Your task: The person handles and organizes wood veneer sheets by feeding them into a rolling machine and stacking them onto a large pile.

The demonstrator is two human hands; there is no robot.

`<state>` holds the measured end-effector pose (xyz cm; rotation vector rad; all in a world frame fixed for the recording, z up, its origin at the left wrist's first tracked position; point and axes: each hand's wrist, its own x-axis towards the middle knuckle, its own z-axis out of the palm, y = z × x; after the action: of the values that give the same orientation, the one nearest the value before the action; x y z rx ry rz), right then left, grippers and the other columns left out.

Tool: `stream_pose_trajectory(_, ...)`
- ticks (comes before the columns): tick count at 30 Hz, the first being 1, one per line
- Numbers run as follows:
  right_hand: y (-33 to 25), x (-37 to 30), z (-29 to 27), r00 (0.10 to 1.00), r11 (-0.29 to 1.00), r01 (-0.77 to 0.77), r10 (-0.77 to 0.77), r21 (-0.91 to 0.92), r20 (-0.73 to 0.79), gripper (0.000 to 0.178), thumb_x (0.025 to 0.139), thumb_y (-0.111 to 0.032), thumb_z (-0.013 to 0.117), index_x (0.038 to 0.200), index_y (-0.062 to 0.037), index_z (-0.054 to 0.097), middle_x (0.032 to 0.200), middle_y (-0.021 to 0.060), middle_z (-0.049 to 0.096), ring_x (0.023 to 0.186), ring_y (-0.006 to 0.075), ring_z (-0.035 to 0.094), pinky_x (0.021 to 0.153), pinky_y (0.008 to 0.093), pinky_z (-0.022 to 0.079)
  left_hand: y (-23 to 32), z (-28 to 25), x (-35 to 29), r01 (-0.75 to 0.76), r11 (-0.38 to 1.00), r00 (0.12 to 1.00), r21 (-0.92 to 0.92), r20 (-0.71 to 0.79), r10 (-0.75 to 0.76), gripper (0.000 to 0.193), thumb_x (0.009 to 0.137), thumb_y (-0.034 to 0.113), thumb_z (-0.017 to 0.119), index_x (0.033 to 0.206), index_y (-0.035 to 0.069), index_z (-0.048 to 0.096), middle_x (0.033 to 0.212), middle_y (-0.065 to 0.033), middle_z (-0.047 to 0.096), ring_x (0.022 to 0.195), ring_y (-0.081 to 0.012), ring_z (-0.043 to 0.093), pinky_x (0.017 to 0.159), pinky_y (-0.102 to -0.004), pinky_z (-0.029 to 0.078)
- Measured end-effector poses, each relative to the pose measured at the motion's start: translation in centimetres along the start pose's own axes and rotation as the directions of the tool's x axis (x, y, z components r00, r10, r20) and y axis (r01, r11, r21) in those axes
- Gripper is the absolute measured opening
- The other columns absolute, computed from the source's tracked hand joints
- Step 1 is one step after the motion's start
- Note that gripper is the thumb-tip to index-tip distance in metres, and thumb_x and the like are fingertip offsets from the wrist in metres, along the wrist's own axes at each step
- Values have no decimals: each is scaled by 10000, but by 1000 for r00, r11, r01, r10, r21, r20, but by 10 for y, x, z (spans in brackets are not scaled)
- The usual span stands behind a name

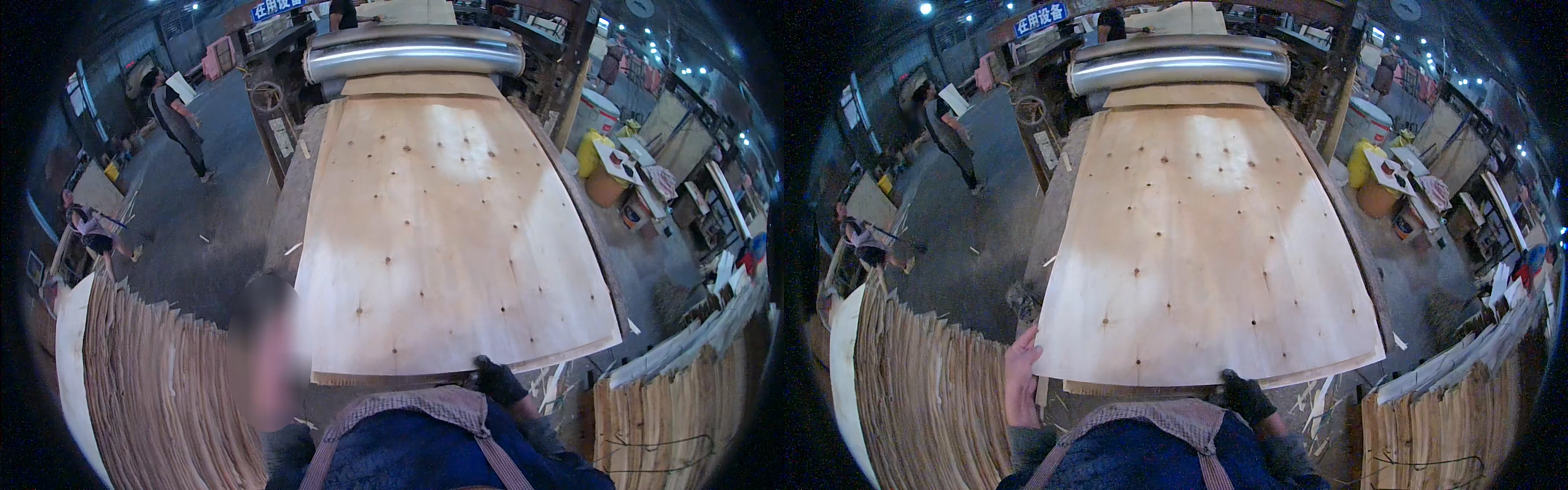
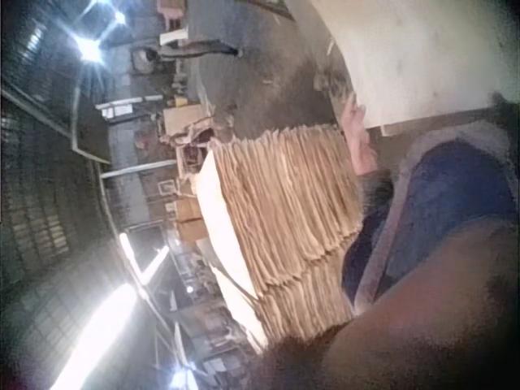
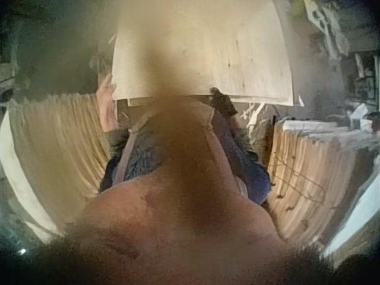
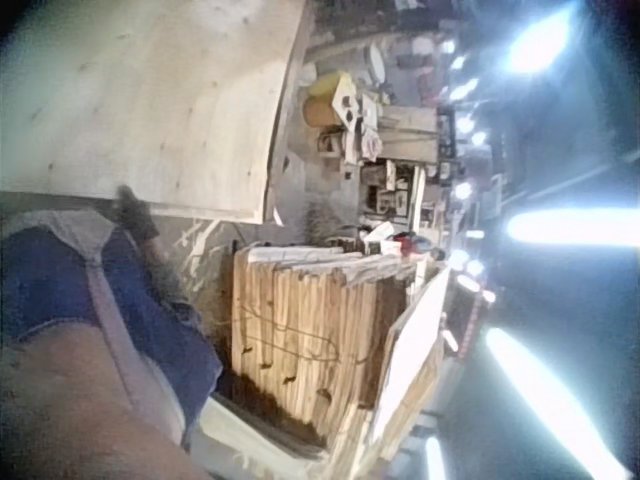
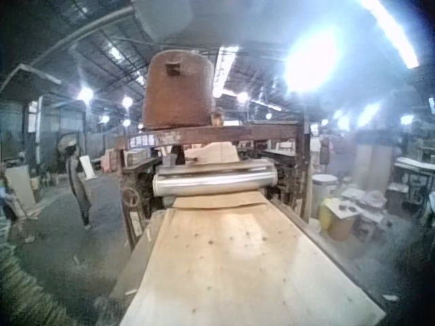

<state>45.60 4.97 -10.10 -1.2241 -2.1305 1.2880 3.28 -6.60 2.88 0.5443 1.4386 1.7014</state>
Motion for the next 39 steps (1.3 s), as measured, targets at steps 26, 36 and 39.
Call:
stream_pose_trajectory(26,20,195,57,823,765,342,-524,546,219,366,875,-192,427,1219,-73,386,1147,157,494,1069,297,473,961,432,340,-141,-29,44,108,738,984,666,-176,15,617,669,2,588,1240,-37,358,1195,-181,462,1057,-231,491,857,-299,412)
stream_pose_trajectory(36,-21,36,37,856,273,-465,-103,842,506,349,884,-187,425,1190,-21,407,1170,186,472,1048,280,492,894,396,405,-44,18,25,-85,922,990,377,139,34,561,710,-135,417,1255,-6,377,1112,-97,557,940,-137,549,796,-216,406)
stream_pose_trajectory(39,22,14,41,912,604,-309,-30,735,408,311,873,-254,471,1099,-40,482,994,145,567,867,249,563,786,357,458,-9,27,16,-38,984,989,174,150,12,555,712,-136,412,1254,-22,375,1081,-106,569,918,-127,555,774,-212,418)
